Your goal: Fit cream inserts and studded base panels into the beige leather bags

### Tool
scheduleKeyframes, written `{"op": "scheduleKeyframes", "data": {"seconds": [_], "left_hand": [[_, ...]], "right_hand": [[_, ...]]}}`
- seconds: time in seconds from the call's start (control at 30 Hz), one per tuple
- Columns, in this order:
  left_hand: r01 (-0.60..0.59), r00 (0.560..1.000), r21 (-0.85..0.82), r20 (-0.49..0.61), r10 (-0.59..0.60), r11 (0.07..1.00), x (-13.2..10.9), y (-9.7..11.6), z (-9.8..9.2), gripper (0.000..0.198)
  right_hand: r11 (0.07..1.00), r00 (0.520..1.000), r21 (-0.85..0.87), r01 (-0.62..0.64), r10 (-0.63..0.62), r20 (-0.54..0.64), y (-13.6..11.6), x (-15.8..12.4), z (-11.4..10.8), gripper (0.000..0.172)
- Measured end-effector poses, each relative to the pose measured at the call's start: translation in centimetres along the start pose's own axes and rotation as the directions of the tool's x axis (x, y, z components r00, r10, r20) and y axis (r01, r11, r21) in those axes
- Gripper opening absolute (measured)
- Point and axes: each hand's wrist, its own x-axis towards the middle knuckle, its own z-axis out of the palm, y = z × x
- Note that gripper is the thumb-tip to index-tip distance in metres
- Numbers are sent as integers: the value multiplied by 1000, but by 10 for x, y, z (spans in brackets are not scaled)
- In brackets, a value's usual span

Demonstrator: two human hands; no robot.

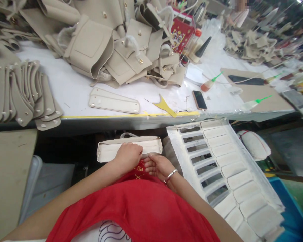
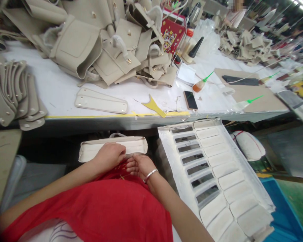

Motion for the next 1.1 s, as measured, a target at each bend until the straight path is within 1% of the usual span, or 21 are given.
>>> {"op": "scheduleKeyframes", "data": {"seconds": [0.1,0.2,0.3,0.37,0.4,0.47,0.67,0.9,1.0,1.1], "left_hand": [[0,1000,-25,21,1,1000,-2,-3,0,17],[-6,1000,-49,1,6,999,-11,-11,1,10],[29,999,-59,-40,-32,998,-23,-23,2,19],[35,999,-41,-8,-36,999,-28,-31,0,12],[29,1000,-33,13,-28,999,-30,-34,-1,11],[16,999,-40,33,-15,999,-30,-39,-2,15],[19,1000,-84,1,-19,996,-27,-41,-3,17],[32,999,-51,29,-30,998,-27,-41,-5,17],[29,999,-11,34,-28,1000,-32,-43,-7,17],[50,998,13,37,-50,999,-41,-51,-10,18]], "right_hand": [[997,999,80,19,-17,-32,2,1,10,35],[993,998,112,28,-22,-57,5,1,18,33],[991,995,127,47,-35,-95,7,1,23,32],[990,993,131,56,-42,-111,8,2,27,31],[990,993,134,54,-39,-109,9,2,28,30],[989,995,139,45,-32,-93,10,4,32,30],[988,997,145,55,-48,-52,17,12,40,29],[993,1000,116,16,-16,4,22,19,53,29],[995,1000,95,-14,12,27,21,18,59,31],[996,999,79,-33,29,42,20,18,65,32]]}}
